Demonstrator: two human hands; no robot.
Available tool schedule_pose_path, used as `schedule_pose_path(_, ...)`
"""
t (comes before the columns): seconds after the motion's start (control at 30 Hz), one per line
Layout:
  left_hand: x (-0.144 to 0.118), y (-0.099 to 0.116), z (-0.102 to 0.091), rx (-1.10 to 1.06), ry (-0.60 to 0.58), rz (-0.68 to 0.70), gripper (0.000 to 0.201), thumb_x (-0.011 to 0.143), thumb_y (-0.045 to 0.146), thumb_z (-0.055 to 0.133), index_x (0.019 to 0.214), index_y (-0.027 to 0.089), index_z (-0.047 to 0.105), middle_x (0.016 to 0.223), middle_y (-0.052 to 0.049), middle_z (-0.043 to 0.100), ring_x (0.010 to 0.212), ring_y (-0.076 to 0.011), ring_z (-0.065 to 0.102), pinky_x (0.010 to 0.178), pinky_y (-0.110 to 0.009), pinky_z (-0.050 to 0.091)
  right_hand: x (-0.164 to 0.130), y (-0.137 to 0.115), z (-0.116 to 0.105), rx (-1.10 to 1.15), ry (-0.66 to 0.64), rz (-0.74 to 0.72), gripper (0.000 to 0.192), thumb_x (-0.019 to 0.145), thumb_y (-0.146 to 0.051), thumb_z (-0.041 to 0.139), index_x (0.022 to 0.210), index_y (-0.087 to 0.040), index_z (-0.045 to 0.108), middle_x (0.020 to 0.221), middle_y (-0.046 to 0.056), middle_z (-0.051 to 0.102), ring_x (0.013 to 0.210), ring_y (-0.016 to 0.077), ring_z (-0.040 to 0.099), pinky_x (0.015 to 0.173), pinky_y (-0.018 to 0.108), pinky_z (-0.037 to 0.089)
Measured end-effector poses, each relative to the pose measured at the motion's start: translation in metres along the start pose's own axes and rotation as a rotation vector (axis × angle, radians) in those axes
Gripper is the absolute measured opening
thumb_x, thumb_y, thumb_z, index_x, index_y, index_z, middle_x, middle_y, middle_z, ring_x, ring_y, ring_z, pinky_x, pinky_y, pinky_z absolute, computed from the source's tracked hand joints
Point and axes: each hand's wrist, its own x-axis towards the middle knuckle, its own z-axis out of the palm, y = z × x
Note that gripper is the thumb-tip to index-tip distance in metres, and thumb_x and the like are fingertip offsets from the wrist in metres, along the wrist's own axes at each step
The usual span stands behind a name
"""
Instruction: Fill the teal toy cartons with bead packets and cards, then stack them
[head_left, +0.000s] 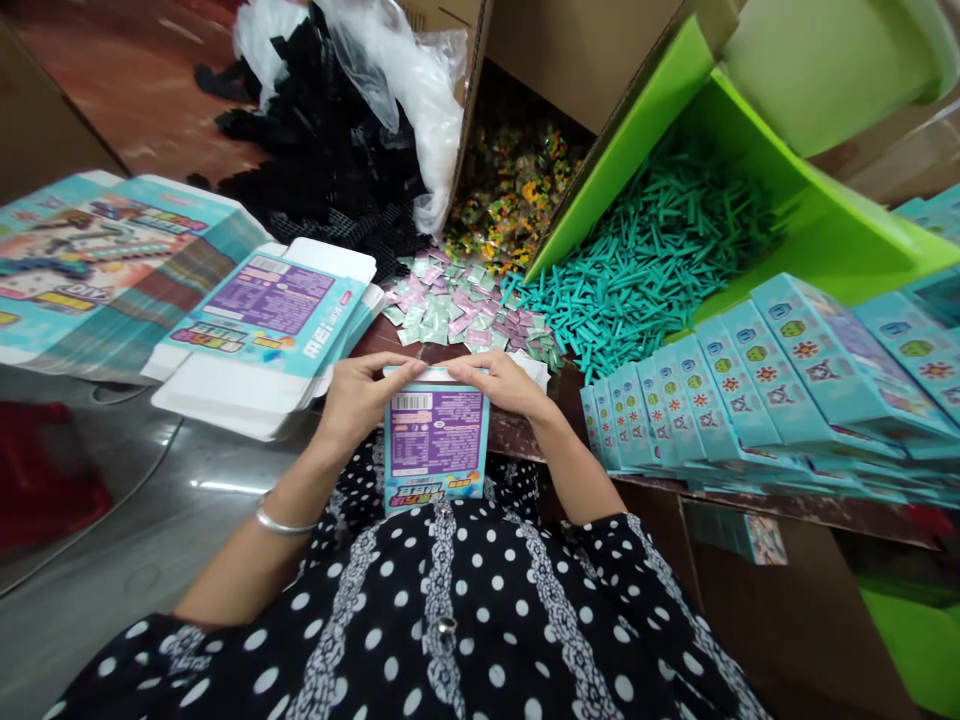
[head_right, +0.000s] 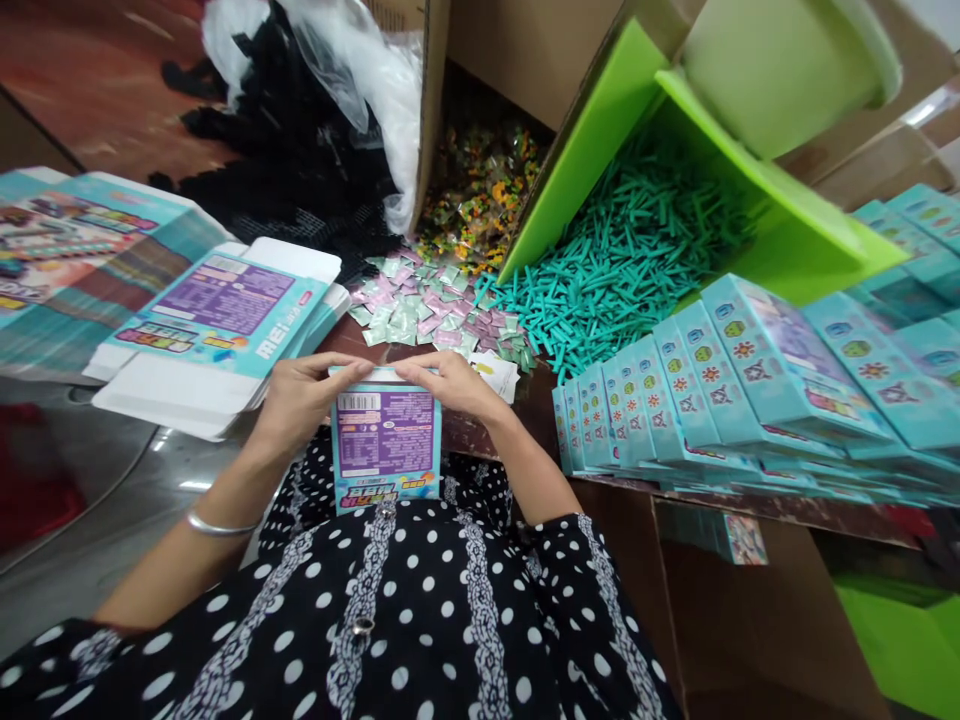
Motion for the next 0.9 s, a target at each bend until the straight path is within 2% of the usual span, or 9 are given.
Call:
schedule_pose_path(0.13, -0.003, -0.009, -0.011, -0.032, -0.196, 0.049, 0.039, 0.093, 0.061, 0.077, 0.099, 0.025, 0.091, 0.106, -0.01, 0.088, 0.099, -0.0309, 0.081, 0.087, -0.04, 0.068, -0.008, 0.003, -0.002, -0.033, -0.071, -0.06, 0.047, 0.109, -0.062, 0.059, 0.129, -0.029, 0.087, 0.124, 0.004, 0.085, 0.12, 0.0241, 0.076, 0.105, 0.039, 0.059)
schedule_pose_path(0.27, -0.013, -0.023, -0.029, -0.07, -0.343, 0.124, 0.038, 0.087, 0.059, 0.089, 0.114, 0.033, 0.091, 0.139, -0.01, 0.081, 0.135, -0.0357, 0.073, 0.123, -0.054, 0.055, -0.025, 0.01, 0.007, -0.16, -0.099, -0.186, 0.045, 0.115, -0.055, 0.053, 0.15, -0.035, 0.075, 0.137, 0.005, 0.078, 0.125, 0.0228, 0.071, 0.113, 0.044, 0.056)
schedule_pose_path(0.47, -0.022, -0.029, -0.036, 0.011, -0.43, 0.155, 0.037, 0.094, 0.057, 0.084, 0.125, 0.036, 0.089, 0.148, -0.009, 0.077, 0.142, -0.0347, 0.069, 0.127, -0.057, 0.052, -0.037, 0.021, 0.021, -0.166, 0.006, -0.228, 0.044, 0.116, -0.051, 0.052, 0.15, -0.032, 0.073, 0.135, 0.009, 0.075, 0.124, 0.024, 0.071, 0.114, 0.048, 0.057)
schedule_pose_path(0.57, -0.024, -0.029, -0.039, -0.004, -0.244, 0.161, 0.031, 0.092, 0.052, 0.088, 0.116, 0.033, 0.09, 0.129, -0.007, 0.084, 0.121, -0.03, 0.077, 0.113, -0.048, 0.062, -0.042, 0.034, 0.031, -0.001, 0.121, -0.11, 0.074, 0.103, -0.053, 0.075, 0.17, -0.032, 0.05, 0.142, 0.011, 0.071, 0.119, 0.0245, 0.073, 0.104, 0.046, 0.064)
schedule_pose_path(0.67, -0.022, -0.028, -0.045, -0.077, 0.162, 0.11, 0.029, 0.087, 0.045, 0.093, 0.111, 0.029, 0.088, 0.094, 0.0, 0.082, 0.085, -0.0212, 0.076, 0.08, -0.037, 0.066, -0.05, 0.052, 0.045, 0.224, 0.089, -0.004, 0.119, 0.082, -0.052, 0.095, 0.178, -0.031, 0.029, 0.135, 0.01, 0.072, 0.112, 0.025, 0.076, 0.093, 0.042, 0.068)
schedule_pose_path(0.73, -0.018, -0.027, -0.048, -0.179, 0.451, 0.102, 0.033, 0.083, 0.039, 0.095, 0.113, 0.027, 0.086, 0.076, 0.006, 0.072, 0.069, -0.0148, 0.065, 0.068, -0.031, 0.061, -0.054, 0.06, 0.053, 0.33, 0.112, -0.008, 0.119, 0.075, -0.05, 0.099, 0.174, -0.028, 0.037, 0.133, 0.01, 0.073, 0.117, 0.0264, 0.075, 0.098, 0.043, 0.067)
schedule_pose_path(0.8, -0.012, -0.028, -0.049, -0.304, 0.614, 0.122, 0.036, 0.082, 0.037, 0.094, 0.115, 0.026, 0.082, 0.078, 0.007, 0.07, 0.069, -0.013, 0.063, 0.068, -0.03, 0.06, -0.056, 0.064, 0.055, 0.44, 0.234, -0.029, 0.11, 0.071, -0.05, 0.101, 0.165, -0.028, 0.049, 0.138, 0.01, 0.073, 0.12, 0.0264, 0.073, 0.101, 0.041, 0.065)
schedule_pose_path(0.83, -0.01, -0.029, -0.049, -0.356, 0.627, 0.122, 0.038, 0.082, 0.04, 0.094, 0.115, 0.026, 0.081, 0.084, 0.006, 0.073, 0.074, -0.0143, 0.066, 0.071, -0.031, 0.061, -0.057, 0.064, 0.054, 0.503, 0.314, -0.03, 0.102, 0.071, -0.051, 0.101, 0.159, -0.028, 0.054, 0.138, 0.009, 0.074, 0.119, 0.0259, 0.073, 0.1, 0.039, 0.065)
schedule_pose_path(0.9, -0.011, -0.032, -0.047, -0.353, 0.518, 0.1, 0.048, 0.082, 0.047, 0.094, 0.122, 0.027, 0.077, 0.103, 0.0, 0.079, 0.093, -0.022, 0.075, 0.082, -0.04, 0.067, -0.058, 0.062, 0.046, 0.622, 0.478, -0.014, 0.083, 0.073, -0.055, 0.098, 0.143, -0.028, 0.064, 0.126, 0.006, 0.077, 0.109, 0.0246, 0.074, 0.093, 0.035, 0.065)
